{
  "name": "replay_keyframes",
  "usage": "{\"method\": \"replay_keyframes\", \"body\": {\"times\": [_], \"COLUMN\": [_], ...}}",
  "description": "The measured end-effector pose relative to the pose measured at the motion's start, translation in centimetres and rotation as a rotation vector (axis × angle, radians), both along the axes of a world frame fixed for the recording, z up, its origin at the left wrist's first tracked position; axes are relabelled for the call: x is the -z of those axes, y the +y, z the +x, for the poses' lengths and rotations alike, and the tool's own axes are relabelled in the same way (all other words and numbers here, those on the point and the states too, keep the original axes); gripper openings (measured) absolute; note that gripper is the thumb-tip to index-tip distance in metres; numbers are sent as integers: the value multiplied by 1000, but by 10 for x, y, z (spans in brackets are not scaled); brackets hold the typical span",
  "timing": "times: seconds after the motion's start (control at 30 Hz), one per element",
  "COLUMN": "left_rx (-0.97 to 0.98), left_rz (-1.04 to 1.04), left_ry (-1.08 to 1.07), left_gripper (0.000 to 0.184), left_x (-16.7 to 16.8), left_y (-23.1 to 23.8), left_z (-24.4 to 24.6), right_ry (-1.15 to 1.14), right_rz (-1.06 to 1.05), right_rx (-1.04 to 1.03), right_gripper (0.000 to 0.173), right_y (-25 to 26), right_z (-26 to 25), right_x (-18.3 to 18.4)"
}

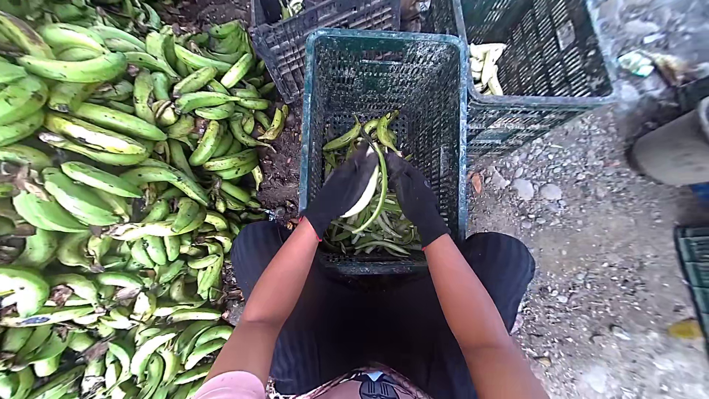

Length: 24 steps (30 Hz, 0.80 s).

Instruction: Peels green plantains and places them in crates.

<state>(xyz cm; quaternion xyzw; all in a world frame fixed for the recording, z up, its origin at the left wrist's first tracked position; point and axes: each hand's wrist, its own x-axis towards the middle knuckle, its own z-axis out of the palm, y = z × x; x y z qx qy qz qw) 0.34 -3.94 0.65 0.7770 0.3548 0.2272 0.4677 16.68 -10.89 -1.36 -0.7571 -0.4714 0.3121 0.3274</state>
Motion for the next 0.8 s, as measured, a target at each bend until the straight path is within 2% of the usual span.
{"method": "replay_keyframes", "body": {"times": [0.07,0.13,0.23,0.33,0.43,0.5,0.6,0.7,0.77,0.8], "left_rx": [30,-14,-190,-326,-263,-233,-388,-598,-557,-466], "left_rz": [-145,-292,-514,-839,-1211,-1312,-1078,-723,-390,-238], "left_ry": [-37,-241,-590,-789,-949,-986,-846,-706,-480,-354], "left_gripper": [59,56,60,53,59,60,54,37,42,49], "left_x": [2,4,2,-7,-6,-2,-7,-13,-9,-4], "left_y": [-6,0,17,29,37,40,38,31,19,14], "left_z": [8,12,2,-16,-32,-36,-29,-16,-10,-9], "right_ry": [64,66,-166,-488,-581,-604,-601,-481,-307,-179], "right_rz": [0,93,274,526,716,745,690,455,255,192], "right_rx": [39,58,-58,-216,-269,-255,-193,-173,-177,-150], "right_gripper": [55,53,63,78,82,80,81,76,67,62], "right_y": [-2,0,0,-3,-2,-1,-6,-16,-15,-10], "right_z": [6,6,0,-10,-18,-19,-22,-26,-29,-29], "right_x": [1,8,15,24,35,37,32,24,17,18]}}
